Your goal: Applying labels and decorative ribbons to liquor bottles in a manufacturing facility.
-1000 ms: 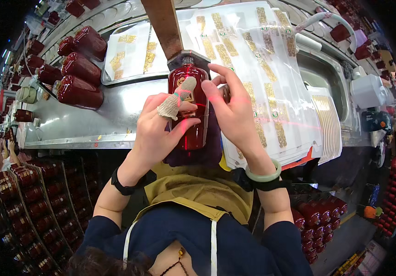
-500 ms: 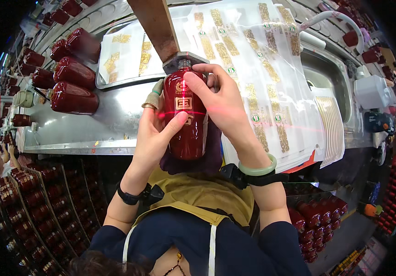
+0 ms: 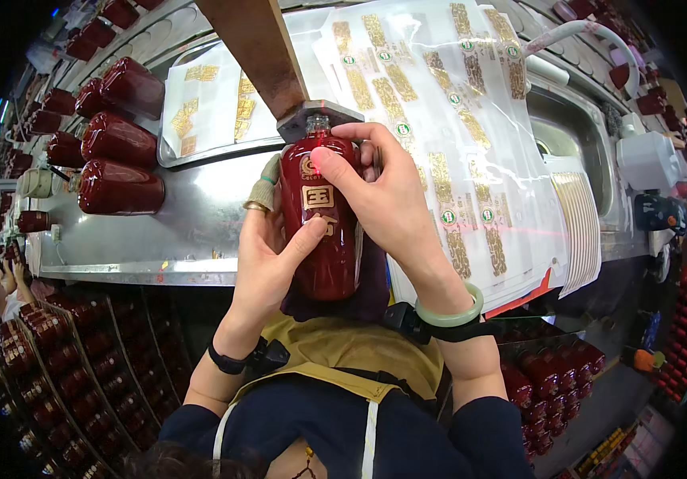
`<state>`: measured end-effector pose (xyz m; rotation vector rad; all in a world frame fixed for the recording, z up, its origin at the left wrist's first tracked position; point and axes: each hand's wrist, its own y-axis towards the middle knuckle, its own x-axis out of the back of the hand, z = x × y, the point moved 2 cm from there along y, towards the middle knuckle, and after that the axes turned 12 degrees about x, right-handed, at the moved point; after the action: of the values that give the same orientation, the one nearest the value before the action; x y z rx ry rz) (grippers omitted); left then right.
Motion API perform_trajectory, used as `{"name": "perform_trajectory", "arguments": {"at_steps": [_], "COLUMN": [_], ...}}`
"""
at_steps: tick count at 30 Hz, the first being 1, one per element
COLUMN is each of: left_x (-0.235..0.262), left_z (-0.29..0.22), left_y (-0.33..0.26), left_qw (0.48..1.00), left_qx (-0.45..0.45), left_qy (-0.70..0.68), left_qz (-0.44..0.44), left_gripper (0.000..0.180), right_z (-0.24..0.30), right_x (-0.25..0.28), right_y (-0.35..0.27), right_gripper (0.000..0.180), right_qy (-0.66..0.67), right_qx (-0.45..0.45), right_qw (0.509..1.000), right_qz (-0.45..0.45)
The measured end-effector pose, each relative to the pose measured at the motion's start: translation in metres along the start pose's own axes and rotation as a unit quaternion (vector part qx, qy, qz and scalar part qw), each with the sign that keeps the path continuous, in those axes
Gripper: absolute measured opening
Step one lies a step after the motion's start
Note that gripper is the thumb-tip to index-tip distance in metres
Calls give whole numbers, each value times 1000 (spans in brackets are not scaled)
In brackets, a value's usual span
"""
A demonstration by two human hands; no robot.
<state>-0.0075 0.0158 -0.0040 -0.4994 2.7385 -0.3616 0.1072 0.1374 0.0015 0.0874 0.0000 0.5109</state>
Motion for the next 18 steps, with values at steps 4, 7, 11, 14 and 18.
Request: {"name": "perform_trajectory", "arguments": {"at_steps": [4, 7, 11, 14, 18], "left_x": [0, 0, 2, 3, 0], "left_z": [0, -1, 0, 2, -2], "left_y": [0, 0, 0, 0, -1], "left_qw": [1000, 1000, 1000, 1000, 1000], "left_qx": [-2, -6, 8, 11, 3], "left_qy": [-9, -3, 4, 7, 3], "left_qz": [4, 8, 7, 7, 7], "left_gripper": [76, 76, 77, 79, 80], "right_z": [0, -2, -1, 0, -3], "right_x": [0, 1, 0, -1, 1], "right_y": [0, 0, 0, 0, -1], "right_gripper": [42, 41, 40, 40, 41], "right_qy": [-7, -20, -8, 1, 9], "right_qx": [-3, -2, -1, 2, 3], "right_qw": [1000, 1000, 1000, 1000, 1000], "right_qz": [-2, -3, -5, -3, -7]}}
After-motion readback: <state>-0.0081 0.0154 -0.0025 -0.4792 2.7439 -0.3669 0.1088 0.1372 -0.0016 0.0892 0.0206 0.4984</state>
